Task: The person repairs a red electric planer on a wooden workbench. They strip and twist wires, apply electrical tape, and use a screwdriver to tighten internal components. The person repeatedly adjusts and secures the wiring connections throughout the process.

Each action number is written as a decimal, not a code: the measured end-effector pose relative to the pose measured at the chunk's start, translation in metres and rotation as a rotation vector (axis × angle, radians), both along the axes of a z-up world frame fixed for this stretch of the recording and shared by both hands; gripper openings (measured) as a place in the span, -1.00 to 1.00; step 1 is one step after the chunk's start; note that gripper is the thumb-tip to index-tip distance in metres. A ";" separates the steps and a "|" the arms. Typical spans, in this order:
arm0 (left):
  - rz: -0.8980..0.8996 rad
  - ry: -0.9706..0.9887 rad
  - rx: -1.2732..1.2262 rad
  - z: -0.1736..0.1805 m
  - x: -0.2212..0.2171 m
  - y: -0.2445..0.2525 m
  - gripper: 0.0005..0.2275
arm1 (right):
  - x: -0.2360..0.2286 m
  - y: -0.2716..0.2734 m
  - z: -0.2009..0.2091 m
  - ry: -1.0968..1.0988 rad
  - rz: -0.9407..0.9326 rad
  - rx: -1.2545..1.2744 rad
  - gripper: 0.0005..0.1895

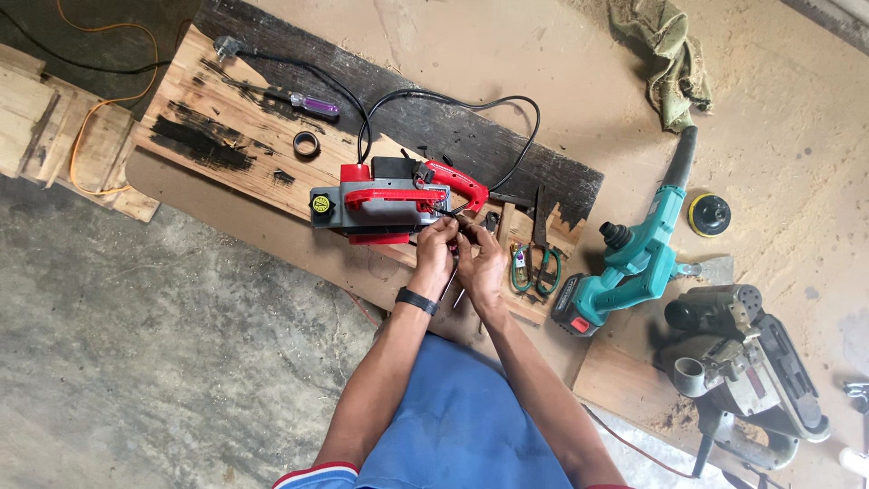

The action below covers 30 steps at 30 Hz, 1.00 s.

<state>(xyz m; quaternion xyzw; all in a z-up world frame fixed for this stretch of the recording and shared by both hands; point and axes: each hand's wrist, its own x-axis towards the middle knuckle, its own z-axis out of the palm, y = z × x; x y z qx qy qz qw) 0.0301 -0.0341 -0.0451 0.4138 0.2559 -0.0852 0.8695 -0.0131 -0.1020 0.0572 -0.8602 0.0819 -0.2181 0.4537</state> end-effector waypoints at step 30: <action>-0.025 -0.123 0.067 0.002 -0.015 0.011 -0.90 | -0.017 -0.114 -0.074 0.383 -0.122 -0.520 -0.39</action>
